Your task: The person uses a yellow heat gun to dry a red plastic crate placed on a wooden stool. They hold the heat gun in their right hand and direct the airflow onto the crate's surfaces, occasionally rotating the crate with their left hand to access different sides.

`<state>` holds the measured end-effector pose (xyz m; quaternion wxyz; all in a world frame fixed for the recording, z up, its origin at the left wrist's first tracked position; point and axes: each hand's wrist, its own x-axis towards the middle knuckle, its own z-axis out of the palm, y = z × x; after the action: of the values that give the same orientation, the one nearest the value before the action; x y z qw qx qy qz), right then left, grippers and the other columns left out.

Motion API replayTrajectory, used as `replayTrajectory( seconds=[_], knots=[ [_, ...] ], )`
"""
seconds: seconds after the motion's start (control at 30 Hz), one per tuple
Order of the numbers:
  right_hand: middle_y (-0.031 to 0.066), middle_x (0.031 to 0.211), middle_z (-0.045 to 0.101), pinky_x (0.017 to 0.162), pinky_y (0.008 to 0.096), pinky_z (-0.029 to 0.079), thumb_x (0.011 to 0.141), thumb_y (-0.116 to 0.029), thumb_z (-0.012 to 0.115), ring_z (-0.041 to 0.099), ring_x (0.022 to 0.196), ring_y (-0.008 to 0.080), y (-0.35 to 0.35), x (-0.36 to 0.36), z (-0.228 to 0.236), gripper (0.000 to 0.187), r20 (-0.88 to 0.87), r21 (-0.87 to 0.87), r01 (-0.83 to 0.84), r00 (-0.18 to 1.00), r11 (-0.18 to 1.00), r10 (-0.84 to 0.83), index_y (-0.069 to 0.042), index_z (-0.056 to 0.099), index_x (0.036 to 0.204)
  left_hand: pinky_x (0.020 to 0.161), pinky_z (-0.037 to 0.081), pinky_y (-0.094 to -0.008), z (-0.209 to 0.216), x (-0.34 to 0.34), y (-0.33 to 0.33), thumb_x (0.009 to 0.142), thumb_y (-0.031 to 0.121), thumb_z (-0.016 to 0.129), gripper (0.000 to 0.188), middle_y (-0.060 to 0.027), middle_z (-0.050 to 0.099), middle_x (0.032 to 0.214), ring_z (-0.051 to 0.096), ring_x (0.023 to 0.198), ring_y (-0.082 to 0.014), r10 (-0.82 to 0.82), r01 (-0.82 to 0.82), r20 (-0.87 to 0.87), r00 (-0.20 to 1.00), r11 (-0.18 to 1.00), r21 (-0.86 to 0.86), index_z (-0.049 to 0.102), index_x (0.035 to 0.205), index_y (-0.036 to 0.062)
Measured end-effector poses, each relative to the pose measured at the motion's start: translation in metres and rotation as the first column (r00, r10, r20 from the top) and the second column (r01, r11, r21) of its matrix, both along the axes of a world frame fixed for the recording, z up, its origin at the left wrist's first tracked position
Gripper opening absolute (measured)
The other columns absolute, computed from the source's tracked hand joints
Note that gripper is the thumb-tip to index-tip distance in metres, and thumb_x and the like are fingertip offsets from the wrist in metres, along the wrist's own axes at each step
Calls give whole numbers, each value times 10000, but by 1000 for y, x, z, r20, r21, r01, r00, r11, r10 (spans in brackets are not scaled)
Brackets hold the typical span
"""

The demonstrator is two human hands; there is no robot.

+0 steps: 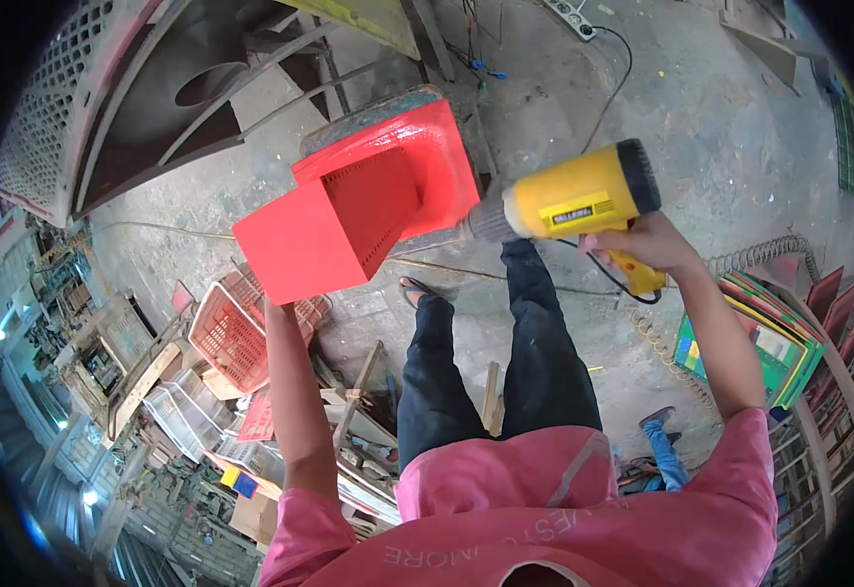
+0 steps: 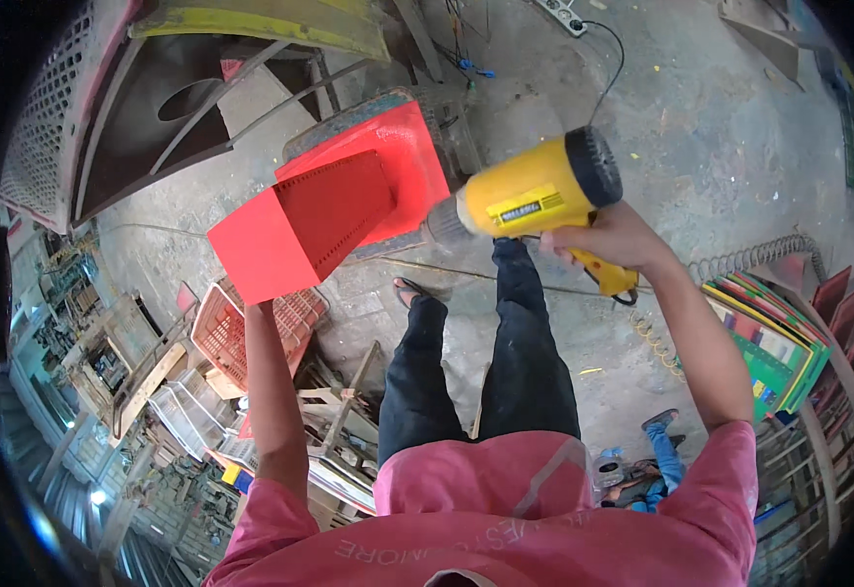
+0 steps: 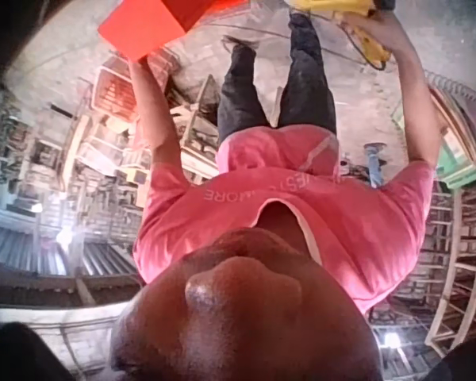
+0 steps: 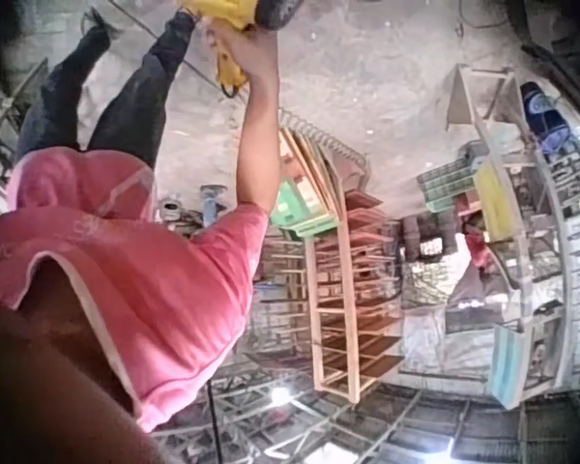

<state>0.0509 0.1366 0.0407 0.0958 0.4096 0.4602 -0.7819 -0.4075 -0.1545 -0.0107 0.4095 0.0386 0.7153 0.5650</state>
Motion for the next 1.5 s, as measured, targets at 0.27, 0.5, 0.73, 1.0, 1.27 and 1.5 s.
replayTrajectory(
  seconds=[0.27,0.5,0.73,1.0,1.27,1.5],
  knots=[
    [9,645,613,523,235,445,813,-195,673,572,556,84,25,-52,-16,155,-72,229,135,990,964,-122,-45,666,849,885,517,-368,0,-2,5,951,237,519,419,-83,557,1245,577,1096,-223,-56,56,-7,998,998,7,455,1314,38],
    [11,648,614,490,231,441,807,-170,672,559,521,72,12,-46,4,156,55,208,-133,991,969,125,-34,660,883,873,526,-370,2,-5,2,942,232,542,428,-81,561,1237,585,1081,-223,-88,88,-36,995,996,1,454,1316,43],
    [10,728,627,539,222,448,821,-128,640,566,587,73,30,-61,-18,146,-114,253,161,984,954,-136,-35,650,933,860,535,-371,5,0,-8,932,226,566,439,-78,564,1230,593,1066,-224,-177,177,-124,976,984,-13,454,1317,49],
    [3,653,603,522,225,435,789,-170,689,560,569,72,16,-20,2,217,39,213,-127,992,969,122,-40,649,957,865,538,-370,14,10,-1,904,257,621,501,-69,547,1244,589,1059,-203,-162,165,-52,985,985,54,441,1332,68],
    [-2,671,601,527,231,446,807,-214,689,561,570,70,28,-54,-8,197,-102,203,155,985,967,-136,-47,645,904,873,528,-367,3,10,-14,884,300,644,519,-47,547,1231,578,1068,-186,-56,58,54,997,998,-26,456,1319,89],
    [20,669,608,534,236,445,818,-167,661,570,587,82,16,-34,-9,174,-10,220,-115,993,969,120,-24,652,916,895,514,-376,-5,-7,-32,875,337,651,524,-48,545,1228,555,1103,-192,-201,195,-44,979,973,-122,468,1301,94]
  ],
)
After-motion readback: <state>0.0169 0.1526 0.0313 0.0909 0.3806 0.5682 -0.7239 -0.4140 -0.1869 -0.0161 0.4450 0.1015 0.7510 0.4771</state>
